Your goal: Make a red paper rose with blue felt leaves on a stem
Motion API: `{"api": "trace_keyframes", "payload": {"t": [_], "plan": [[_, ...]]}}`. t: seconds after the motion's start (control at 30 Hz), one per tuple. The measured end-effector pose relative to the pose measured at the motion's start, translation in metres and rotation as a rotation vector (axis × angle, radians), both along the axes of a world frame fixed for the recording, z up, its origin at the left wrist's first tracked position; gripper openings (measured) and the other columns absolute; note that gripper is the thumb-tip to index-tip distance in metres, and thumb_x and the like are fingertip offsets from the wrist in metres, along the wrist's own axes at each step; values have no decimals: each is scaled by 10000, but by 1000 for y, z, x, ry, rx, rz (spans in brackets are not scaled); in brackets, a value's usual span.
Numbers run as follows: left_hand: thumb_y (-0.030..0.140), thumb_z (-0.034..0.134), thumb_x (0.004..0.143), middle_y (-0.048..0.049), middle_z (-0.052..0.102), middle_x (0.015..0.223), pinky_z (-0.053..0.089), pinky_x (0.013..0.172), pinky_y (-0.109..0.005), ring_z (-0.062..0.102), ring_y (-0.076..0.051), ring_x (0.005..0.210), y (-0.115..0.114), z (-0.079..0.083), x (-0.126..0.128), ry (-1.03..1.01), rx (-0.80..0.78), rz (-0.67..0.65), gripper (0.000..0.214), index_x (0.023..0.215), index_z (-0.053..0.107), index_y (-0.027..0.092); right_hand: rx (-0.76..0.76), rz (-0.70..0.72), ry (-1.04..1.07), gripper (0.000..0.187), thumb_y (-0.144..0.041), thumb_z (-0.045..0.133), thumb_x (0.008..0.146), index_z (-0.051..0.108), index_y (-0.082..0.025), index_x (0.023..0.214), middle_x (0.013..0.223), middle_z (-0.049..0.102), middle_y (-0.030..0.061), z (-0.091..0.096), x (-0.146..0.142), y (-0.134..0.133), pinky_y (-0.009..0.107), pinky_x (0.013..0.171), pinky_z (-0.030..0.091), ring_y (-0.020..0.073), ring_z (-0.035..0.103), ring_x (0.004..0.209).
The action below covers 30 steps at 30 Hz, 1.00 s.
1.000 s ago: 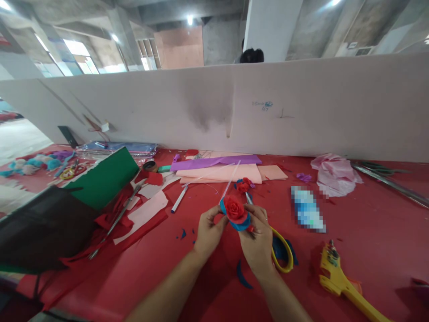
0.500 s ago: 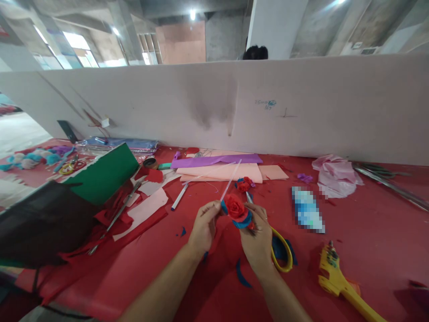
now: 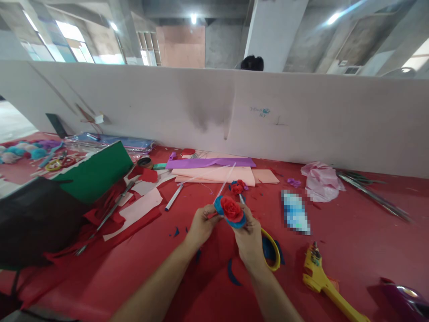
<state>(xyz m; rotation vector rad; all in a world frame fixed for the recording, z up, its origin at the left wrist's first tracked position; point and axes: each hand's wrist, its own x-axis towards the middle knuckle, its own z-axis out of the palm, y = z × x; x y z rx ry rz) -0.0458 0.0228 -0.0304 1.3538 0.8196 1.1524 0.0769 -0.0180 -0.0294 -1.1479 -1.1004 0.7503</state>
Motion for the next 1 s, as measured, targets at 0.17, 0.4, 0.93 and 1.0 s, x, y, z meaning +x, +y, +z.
{"api": "trace_keyframes", "payload": {"t": [0.17,0.4,0.93,1.0], "plan": [[308,731,648,-80,713,737,500,797,-382,638,-246,801,4,-10,1,-135,-48,89,126,637,741,182,75,10,-111,266,-123,617,683,690,-229,916,1044,638,72,4,-2,-5,375,852,489,229,609,973],[281,750,611,-67,698,660,513,741,-370,630,-252,749,3,-13,1,-107,-65,96,110,573,730,180,112,-27,-148,210,-124,596,695,701,-225,846,974,646,77,7,0,-5,365,833,503,227,620,923],[157,609,680,-20,701,641,506,721,-330,618,-202,678,1,-14,0,-34,30,150,157,672,763,190,49,-34,-152,99,-156,613,700,674,-201,763,802,659,25,1,-1,2,293,706,475,188,610,763],[152,592,686,-15,704,653,506,735,-326,619,-196,687,1,-16,1,-34,41,149,174,683,762,190,52,-24,-122,104,-151,610,696,677,-202,757,807,647,21,1,0,2,284,693,469,177,604,748]]}}
